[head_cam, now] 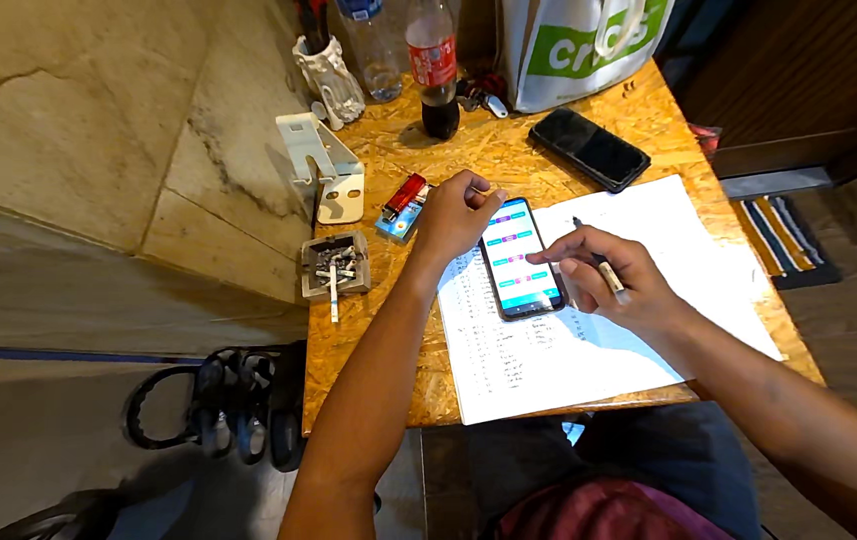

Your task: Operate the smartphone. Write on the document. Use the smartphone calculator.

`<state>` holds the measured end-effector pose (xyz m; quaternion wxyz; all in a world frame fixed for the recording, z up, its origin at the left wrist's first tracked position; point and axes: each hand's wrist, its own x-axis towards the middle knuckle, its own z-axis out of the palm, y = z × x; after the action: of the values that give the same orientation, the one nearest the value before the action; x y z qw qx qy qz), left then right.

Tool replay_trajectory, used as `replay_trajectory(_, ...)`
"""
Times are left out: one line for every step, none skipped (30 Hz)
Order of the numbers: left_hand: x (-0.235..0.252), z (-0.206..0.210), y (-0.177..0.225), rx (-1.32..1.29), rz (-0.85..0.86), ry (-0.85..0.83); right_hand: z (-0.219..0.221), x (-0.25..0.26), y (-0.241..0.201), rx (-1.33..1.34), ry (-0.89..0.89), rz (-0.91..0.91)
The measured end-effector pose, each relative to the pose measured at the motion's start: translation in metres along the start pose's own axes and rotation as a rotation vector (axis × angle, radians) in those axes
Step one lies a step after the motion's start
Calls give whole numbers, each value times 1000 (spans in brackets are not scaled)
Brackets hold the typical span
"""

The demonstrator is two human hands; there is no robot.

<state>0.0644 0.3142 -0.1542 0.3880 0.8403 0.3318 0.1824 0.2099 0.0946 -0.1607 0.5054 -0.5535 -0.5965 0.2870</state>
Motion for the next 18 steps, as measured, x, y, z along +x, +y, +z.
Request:
replay_trajectory(0, 0, 0, -1, 4, 3, 0, 0, 1, -1, -10, -18)
replay_trajectory(0, 0, 0, 1, 7, 4, -1, -1, 3, -7, -20, -30)
replay_trajectory(0, 0, 0, 5, 11, 4, 0, -1, 3, -17, -26, -32)
replay_trajectory(0, 0, 0, 8, 14, 4, 0, 0, 3, -24, -22, -24)
replay_trajectory(0, 0, 0, 10, 13, 3, 2, 0, 3, -32, -12, -7)
replay_trajectory(0, 0, 0, 11, 12, 2, 3, 1, 1, -43, 1, 12)
replay_trajectory(0, 0, 0, 11, 10, 0, 4, 2, 0, -53, 13, 26)
replay_trajectory(0, 0, 0, 11, 10, -2, 4, 2, 0, -58, 16, 32)
replay_trajectory(0, -1, 1, 10, 10, -4, 4, 2, 0, -56, 19, 32)
replay_trajectory(0, -1, 1, 8, 10, -5, 4, 1, 0, -46, 20, 26)
replay_trajectory(0, -1, 1, 5, 8, -5, 3, 1, 1, -39, 18, 16)
replay_trajectory(0, 0, 0, -1, 8, -4, 2, 0, 1, -31, 10, 5)
replay_trajectory(0, 0, 0, -6, 11, -2, 1, 0, 1, -20, -2, -17)
replay_trajectory(0, 0, -1, -9, 14, 0, 1, 0, 2, -19, -12, -38)
replay_trajectory(0, 0, -1, -11, 15, 0, 1, 0, 3, -21, -17, -49)
replay_trajectory(0, 0, -1, -8, 15, -1, 1, 0, 4, -25, -18, -48)
replay_trajectory(0, 0, -1, -6, 14, -3, 2, 0, 3, -28, -13, -33)
replay_trajectory(0, 0, -1, -4, 12, -2, 3, 1, 2, -35, -4, -13)
